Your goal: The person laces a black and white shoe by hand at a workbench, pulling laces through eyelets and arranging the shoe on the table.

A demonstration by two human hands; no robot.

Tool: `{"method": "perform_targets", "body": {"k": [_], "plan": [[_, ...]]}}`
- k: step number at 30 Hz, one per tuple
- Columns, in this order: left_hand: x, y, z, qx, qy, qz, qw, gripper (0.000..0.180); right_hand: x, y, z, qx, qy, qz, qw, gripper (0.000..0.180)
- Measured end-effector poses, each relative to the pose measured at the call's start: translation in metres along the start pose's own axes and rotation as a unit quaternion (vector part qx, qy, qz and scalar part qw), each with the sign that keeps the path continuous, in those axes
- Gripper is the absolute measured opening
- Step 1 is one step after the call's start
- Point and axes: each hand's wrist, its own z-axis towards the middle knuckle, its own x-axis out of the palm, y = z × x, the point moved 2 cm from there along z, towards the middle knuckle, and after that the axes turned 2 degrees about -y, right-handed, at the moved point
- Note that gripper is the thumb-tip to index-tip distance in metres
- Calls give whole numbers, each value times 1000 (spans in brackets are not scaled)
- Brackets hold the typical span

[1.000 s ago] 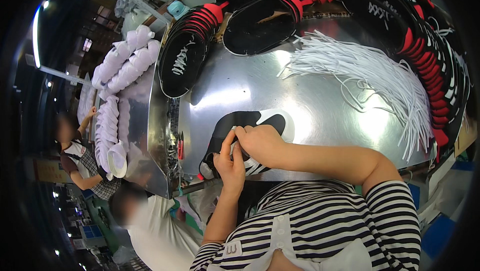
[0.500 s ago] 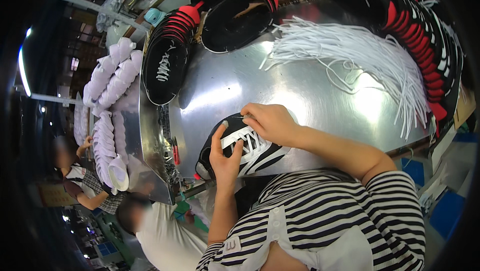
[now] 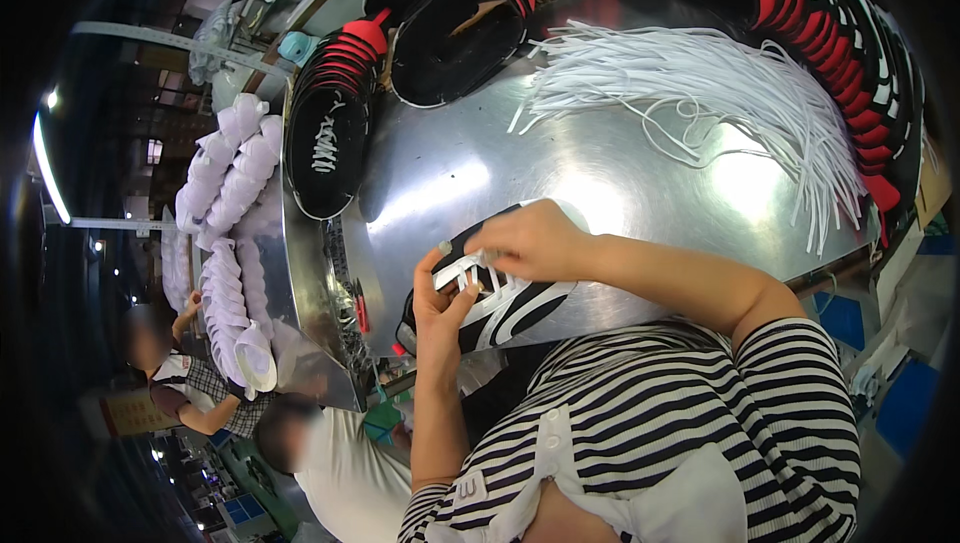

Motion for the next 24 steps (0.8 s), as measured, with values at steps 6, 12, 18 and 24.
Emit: {"method": "perform_targets", "body": {"k": [6, 12, 18, 24], "plan": [[-3, 1, 1, 1, 10, -16, 1000, 56, 11, 7, 3, -135, 15, -82, 987, 13], [-4, 1, -4, 6, -6, -16, 1000, 48, 15, 10, 4, -108, 5, -47, 993, 13], [-9, 11, 18, 42, -80, 21, 996, 33, 6, 55, -6, -121, 2, 134, 984, 18], [3, 14, 38, 92, -60, 67, 992, 29, 10, 56, -15, -101, -13, 93, 990, 17]]}}
